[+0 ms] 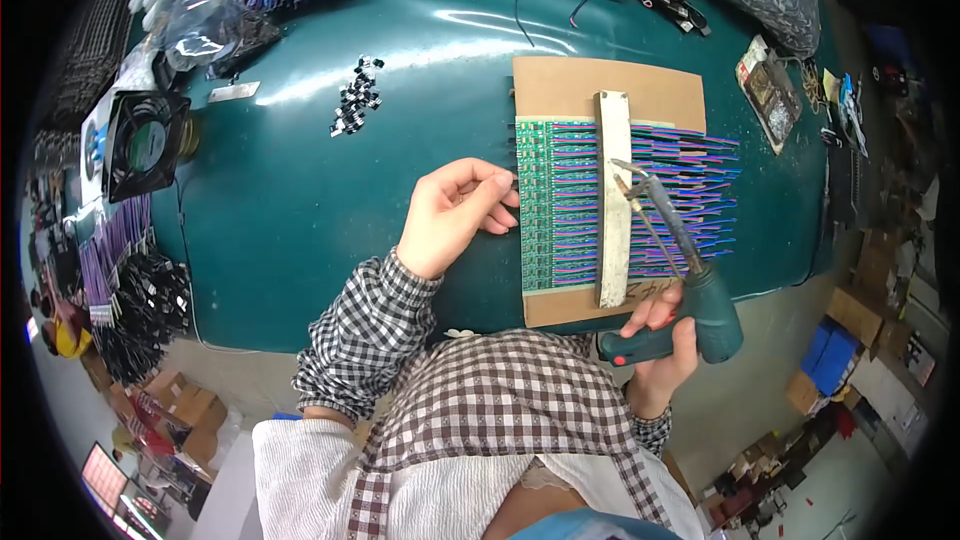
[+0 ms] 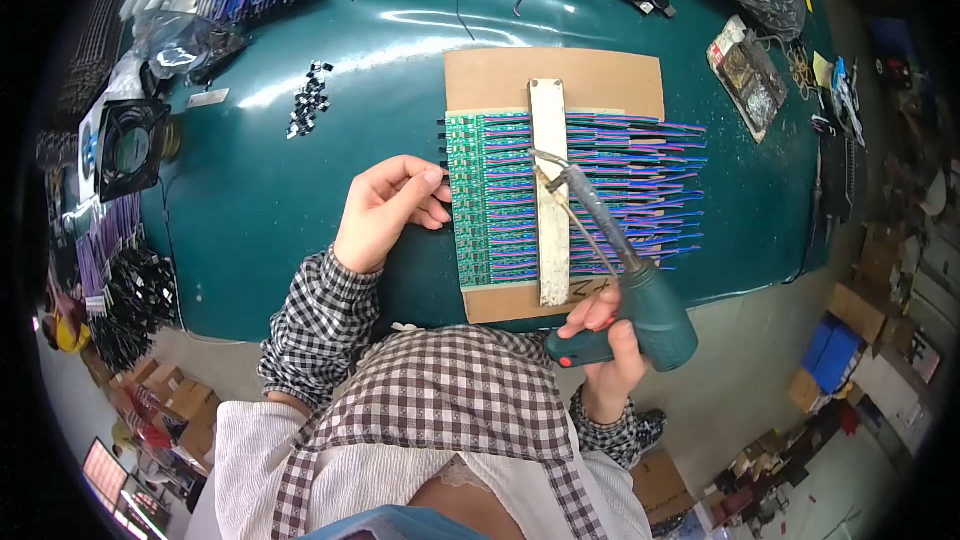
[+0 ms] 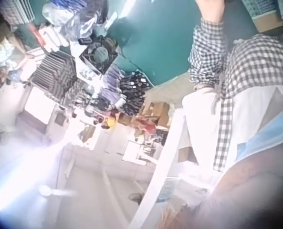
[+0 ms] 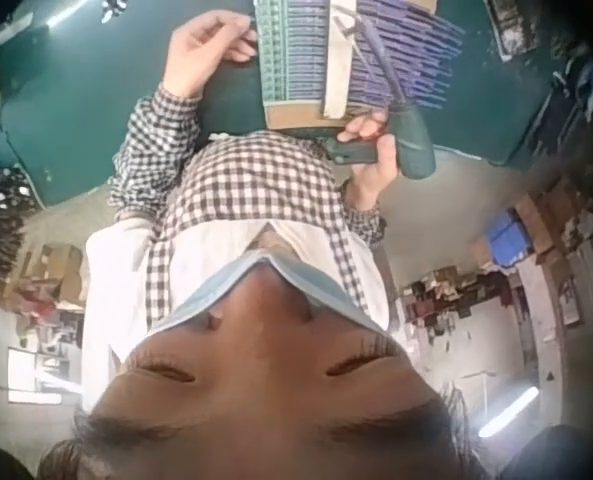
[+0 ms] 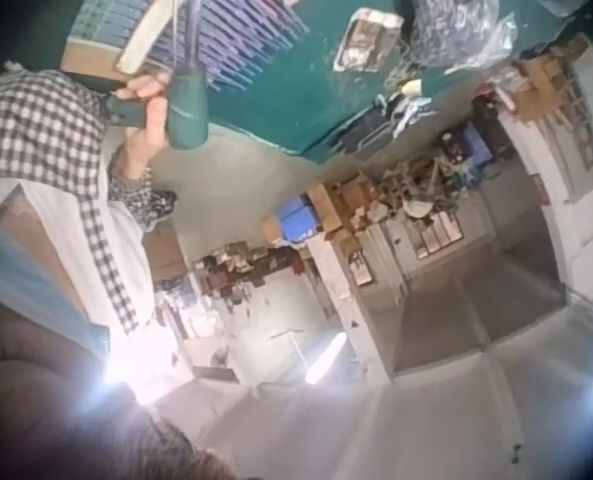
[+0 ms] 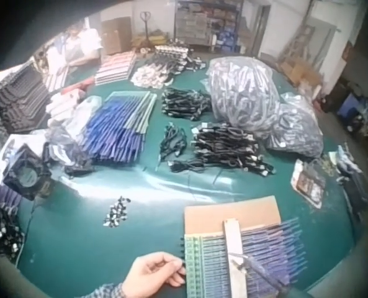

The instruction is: The person solders electronic components onto circuit boards using a soldering tool. The person then receives a bag of electronic components from a coworker, empties the components onto the table, and solders them onto the circuit boards.

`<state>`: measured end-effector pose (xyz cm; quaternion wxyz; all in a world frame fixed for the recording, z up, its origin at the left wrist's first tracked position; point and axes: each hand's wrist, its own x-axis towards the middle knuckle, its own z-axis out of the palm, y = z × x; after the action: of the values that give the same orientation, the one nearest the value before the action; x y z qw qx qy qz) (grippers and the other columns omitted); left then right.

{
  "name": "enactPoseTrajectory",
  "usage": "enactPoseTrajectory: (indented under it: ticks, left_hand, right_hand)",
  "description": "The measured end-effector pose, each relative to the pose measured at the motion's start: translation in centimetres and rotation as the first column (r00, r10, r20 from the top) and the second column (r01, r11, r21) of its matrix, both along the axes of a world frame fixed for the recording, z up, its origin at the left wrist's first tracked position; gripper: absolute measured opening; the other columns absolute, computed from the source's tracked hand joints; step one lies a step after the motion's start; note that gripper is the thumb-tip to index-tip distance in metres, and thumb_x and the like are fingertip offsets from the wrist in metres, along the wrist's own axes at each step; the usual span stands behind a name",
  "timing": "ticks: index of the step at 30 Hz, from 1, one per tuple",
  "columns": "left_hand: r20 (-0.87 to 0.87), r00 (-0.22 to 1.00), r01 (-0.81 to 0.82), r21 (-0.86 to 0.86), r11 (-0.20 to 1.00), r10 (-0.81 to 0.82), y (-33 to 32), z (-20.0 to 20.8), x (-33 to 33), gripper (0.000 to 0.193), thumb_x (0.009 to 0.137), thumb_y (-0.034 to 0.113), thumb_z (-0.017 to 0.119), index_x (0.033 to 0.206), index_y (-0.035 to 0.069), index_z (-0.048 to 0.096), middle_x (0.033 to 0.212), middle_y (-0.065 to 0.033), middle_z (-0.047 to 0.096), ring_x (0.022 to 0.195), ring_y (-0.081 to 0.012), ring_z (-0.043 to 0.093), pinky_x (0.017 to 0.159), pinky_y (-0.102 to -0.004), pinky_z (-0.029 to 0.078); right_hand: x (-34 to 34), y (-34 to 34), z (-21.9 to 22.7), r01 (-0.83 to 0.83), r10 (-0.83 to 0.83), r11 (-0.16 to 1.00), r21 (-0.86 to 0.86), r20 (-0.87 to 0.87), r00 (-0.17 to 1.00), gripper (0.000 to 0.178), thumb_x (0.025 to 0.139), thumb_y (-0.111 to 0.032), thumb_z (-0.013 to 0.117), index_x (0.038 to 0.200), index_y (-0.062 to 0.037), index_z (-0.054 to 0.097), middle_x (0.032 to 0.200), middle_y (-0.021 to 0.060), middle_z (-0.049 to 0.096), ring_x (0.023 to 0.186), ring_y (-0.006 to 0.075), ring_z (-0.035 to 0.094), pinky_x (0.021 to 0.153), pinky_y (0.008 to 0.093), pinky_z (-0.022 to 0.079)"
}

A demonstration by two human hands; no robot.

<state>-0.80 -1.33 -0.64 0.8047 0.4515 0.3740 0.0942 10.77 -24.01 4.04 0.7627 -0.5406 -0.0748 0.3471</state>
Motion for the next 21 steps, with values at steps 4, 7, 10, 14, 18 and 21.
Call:
enactPoseTrajectory:
  ticks: [4,7,10,14,18,21]
  left_hand:
    - [-0.024,0.999,-0.030,-0.111,0.993,0.027,0.6,0.7,0.2,0.018,0.085,0.013,0.053,0.091,-0.004,0.056,0.077,-0.0071,0.059,0.063,-0.0102,0.057,0.057,-0.0208,0.049]
    - [-0.014,1.000,-0.003,-0.020,1.000,0.003,0.4,0.3,0.4,0.014,0.083,0.010,0.055,0.088,-0.003,0.057,0.075,-0.0065,0.060,0.062,-0.0101,0.058,0.056,-0.0206,0.049]
    - [-0.009,1.000,-0.021,-0.055,0.998,0.020,0.6,0.3,0.5,0.012,0.081,0.007,0.057,0.087,-0.003,0.057,0.073,-0.0064,0.060,0.062,-0.0100,0.058,0.056,-0.0204,0.049]
    - [-0.014,1.000,-0.016,-0.072,0.997,0.015,0.6,0.2,0.4,0.012,0.082,0.007,0.057,0.087,-0.004,0.057,0.073,-0.0064,0.060,0.062,-0.0099,0.058,0.056,-0.0206,0.049]
    - [-0.024,0.999,-0.024,-0.061,0.998,0.022,0.3,0.3,0.7,0.012,0.082,0.007,0.056,0.087,-0.004,0.057,0.073,-0.0063,0.060,0.061,-0.0099,0.058,0.056,-0.0207,0.049]
    - [-0.044,0.998,-0.049,-0.059,0.997,0.046,0.2,0.4,0.5,0.012,0.082,0.007,0.056,0.087,-0.003,0.057,0.073,-0.0061,0.060,0.061,-0.0099,0.058,0.056,-0.0206,0.049]
  right_hand:
    - [-0.9,-0.5,-0.3,-0.023,0.023,1.000,-0.001,-0.039,0.999,0.037,0.080,-0.023,0.054,0.102,0.0046,0.045,0.073,0.0097,0.051,0.069,0.0237,0.055,0.057,0.0345,0.053]
    - [-1.5,-0.2,0.2,-0.034,0.032,0.997,-0.073,-0.037,0.999,0.038,0.081,-0.026,0.054,0.103,0.0034,0.044,0.074,0.0091,0.050,0.071,0.0226,0.054,0.056,0.0337,0.052]
    - [-1.9,0.1,0.4,-0.058,0.053,0.989,-0.138,-0.039,0.998,0.039,0.081,-0.028,0.053,0.104,0.0024,0.043,0.074,0.0088,0.049,0.072,0.0217,0.053,0.055,0.0329,0.051]
    - [-2.4,0.4,0.6,-0.088,0.080,0.982,-0.170,-0.058,0.995,0.039,0.080,-0.027,0.054,0.103,0.0031,0.044,0.075,0.0094,0.049,0.074,0.0219,0.053,0.058,0.0332,0.052]
    - [-2.6,0.8,1.2,-0.090,0.071,0.971,-0.220,-0.090,0.993,0.039,0.080,-0.027,0.056,0.102,0.0033,0.045,0.075,0.0099,0.050,0.075,0.0217,0.054,0.060,0.0329,0.052]
    - [-2.9,0.6,0.8,-0.052,0.033,0.976,-0.212,-0.095,0.995,0.039,0.079,-0.027,0.056,0.101,0.0034,0.046,0.076,0.0104,0.050,0.076,0.0212,0.054,0.060,0.0321,0.052]
